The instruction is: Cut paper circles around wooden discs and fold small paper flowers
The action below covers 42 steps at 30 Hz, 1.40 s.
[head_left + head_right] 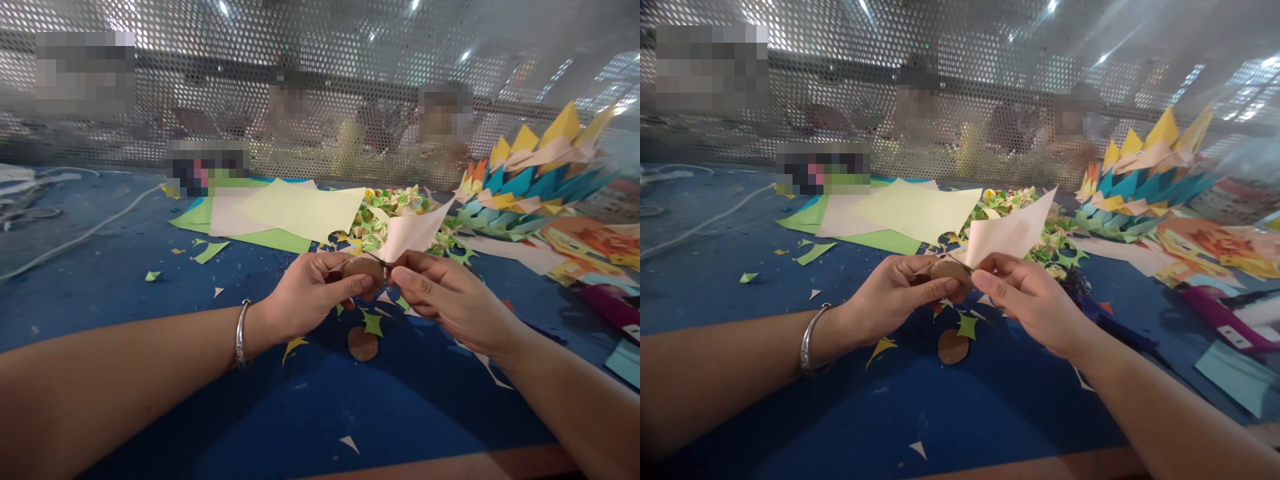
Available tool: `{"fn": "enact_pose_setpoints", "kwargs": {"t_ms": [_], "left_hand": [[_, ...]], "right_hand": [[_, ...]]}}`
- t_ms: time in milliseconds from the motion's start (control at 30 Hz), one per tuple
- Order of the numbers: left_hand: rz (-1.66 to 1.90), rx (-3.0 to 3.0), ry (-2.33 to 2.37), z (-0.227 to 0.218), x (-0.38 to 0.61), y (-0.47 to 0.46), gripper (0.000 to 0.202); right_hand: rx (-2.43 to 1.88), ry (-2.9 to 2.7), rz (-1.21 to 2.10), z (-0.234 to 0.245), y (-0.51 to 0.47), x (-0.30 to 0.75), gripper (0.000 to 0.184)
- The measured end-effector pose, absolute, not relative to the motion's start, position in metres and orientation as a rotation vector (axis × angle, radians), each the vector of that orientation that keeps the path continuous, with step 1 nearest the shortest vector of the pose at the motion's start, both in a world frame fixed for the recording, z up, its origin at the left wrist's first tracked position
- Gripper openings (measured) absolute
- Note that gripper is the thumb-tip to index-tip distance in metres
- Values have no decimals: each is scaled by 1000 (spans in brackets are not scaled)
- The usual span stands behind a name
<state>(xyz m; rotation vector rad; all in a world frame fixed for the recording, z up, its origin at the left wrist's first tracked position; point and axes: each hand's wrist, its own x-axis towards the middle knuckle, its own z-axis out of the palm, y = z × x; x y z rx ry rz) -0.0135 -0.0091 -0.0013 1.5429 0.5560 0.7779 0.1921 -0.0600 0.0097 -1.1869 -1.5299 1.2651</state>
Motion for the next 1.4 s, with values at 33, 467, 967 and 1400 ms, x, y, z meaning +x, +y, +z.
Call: {"fn": "enact_pose_setpoints", "kwargs": {"t_ms": [33, 467, 967, 1400], "left_hand": [[775, 1550, 552, -1, -13, -9, 16], [720, 1547, 518, 2, -15, -8, 16], [688, 1586, 514, 5, -16, -8, 17], [676, 1583, 514, 3, -16, -7, 18]], "right_hand": [[-1189, -1541, 1258, 9, -60, 193, 34], [-1254, -1778, 982, 12, -63, 194, 35], [-1302, -1873, 805, 5, -65, 197, 45], [-1333, -1922, 763, 9, -62, 194, 49]]}}
